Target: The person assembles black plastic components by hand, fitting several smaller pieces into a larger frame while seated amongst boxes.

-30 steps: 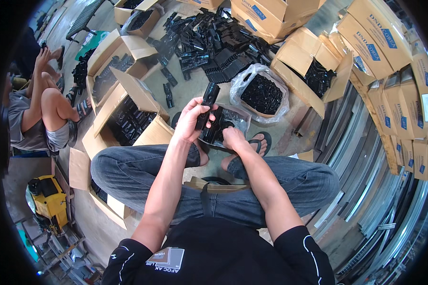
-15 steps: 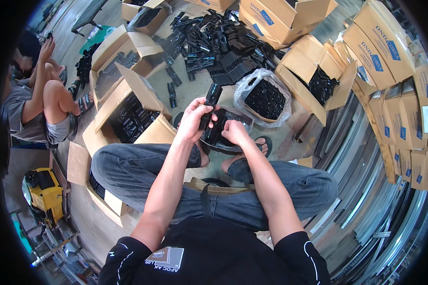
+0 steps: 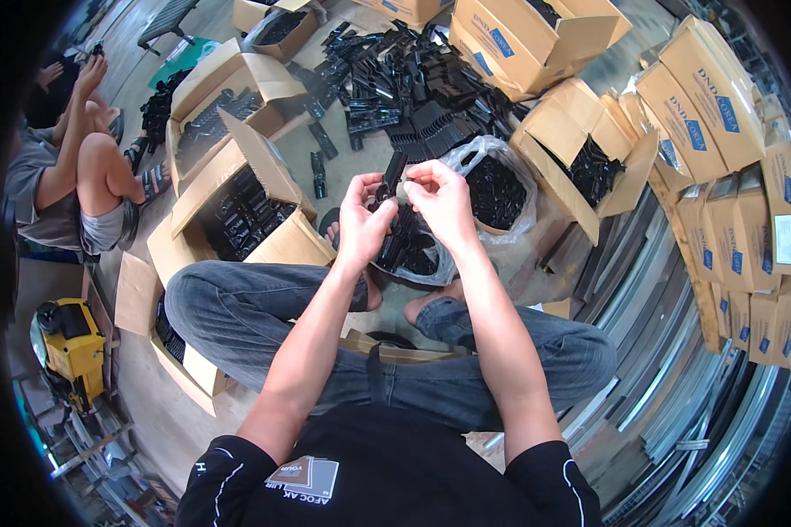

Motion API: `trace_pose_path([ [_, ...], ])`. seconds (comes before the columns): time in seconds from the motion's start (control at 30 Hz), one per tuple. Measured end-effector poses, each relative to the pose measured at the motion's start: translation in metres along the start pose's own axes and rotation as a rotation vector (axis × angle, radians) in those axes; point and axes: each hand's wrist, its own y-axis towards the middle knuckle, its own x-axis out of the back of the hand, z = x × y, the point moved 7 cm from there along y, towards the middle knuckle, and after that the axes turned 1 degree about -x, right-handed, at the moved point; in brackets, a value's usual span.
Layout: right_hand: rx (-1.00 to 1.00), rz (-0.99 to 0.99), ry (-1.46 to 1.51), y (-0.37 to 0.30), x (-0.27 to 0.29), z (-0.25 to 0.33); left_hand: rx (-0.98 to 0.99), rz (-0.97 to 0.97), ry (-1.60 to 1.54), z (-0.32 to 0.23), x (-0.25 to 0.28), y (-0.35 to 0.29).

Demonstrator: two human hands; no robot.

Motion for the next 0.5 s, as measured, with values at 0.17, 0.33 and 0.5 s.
trace_pose_path([
  [0.17,0.055,-0.065,-0.123,-0.004,-0.001,0.005,-0.029,-0.05,0.102,-0.011,0.0,-0.003],
  [0.33,0.153,-0.072,-0.194,-0.006,-0.003,0.016,-0.122,-0.066,0.136,-0.016,-0.001,-0.003],
  [0.5,0.169,-0.083,-0.219,-0.006,-0.002,0.016,-0.127,-0.069,0.132,-0.016,-0.001,-0.004],
])
